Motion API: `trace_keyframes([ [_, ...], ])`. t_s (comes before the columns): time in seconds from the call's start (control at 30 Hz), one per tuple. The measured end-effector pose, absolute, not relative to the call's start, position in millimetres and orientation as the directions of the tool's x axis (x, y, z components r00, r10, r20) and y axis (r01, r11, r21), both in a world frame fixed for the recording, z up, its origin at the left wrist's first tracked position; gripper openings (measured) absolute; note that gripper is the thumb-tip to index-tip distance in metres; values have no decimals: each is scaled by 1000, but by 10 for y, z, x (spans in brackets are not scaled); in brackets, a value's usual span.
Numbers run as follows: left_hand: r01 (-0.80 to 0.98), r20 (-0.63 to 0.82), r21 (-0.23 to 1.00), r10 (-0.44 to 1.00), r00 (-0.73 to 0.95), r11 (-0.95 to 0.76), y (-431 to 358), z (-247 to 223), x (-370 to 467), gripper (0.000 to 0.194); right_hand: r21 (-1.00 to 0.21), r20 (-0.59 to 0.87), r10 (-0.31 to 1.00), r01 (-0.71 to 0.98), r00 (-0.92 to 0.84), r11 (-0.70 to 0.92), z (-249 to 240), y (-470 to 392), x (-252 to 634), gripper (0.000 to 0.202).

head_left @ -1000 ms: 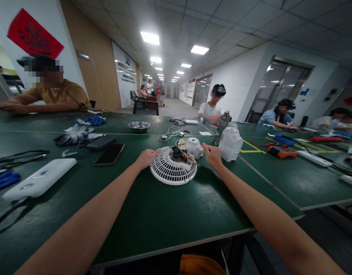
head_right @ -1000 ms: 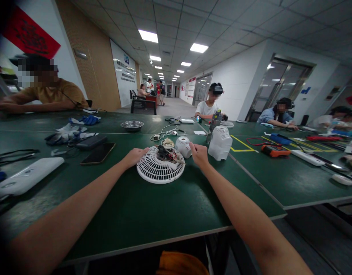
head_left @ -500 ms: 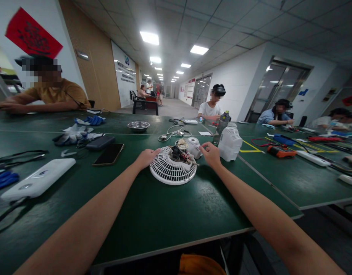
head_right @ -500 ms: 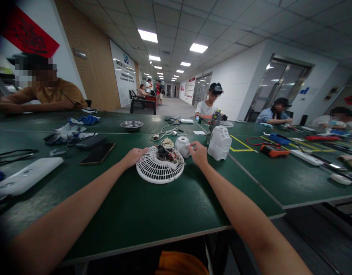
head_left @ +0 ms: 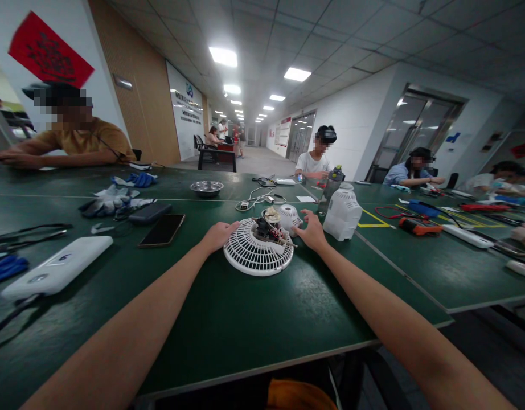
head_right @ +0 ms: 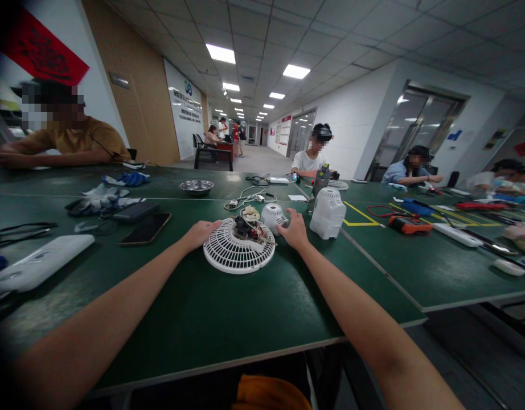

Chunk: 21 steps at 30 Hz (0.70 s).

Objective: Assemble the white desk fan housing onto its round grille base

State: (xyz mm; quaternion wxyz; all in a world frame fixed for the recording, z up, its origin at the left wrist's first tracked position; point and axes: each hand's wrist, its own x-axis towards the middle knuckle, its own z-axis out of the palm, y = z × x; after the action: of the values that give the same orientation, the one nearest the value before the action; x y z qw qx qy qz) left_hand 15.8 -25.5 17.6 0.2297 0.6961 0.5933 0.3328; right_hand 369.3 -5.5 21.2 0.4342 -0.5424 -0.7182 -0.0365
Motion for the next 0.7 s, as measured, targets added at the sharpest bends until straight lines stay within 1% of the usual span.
trace_keyframes([
  [0.07, 677, 192, 711, 979, 74, -190, -270, 187, 166, 67, -427, 630, 774, 805, -61, 412, 198, -53, 3697, 59],
  [0.17, 677, 185, 711, 980, 79, -189, -290, 204, 175, 67, -442, 583, 807, 798, -91, 409, 199, -59, 3692, 50],
  [0.27, 656, 179, 731, 981, 80, -187, -303, 216, 179, 67, -470, 558, 824, 783, -93, 407, 213, -65, 3684, 45],
  [0.4, 637, 179, 749, 982, 68, -181, -306, 216, 178, 67, -488, 551, 830, 774, -86, 404, 227, -67, 3686, 43],
  [0.7, 653, 178, 736, 982, 66, -178, -276, 191, 169, 66, -462, 549, 830, 791, -99, 400, 193, -6, 3723, 42],
])
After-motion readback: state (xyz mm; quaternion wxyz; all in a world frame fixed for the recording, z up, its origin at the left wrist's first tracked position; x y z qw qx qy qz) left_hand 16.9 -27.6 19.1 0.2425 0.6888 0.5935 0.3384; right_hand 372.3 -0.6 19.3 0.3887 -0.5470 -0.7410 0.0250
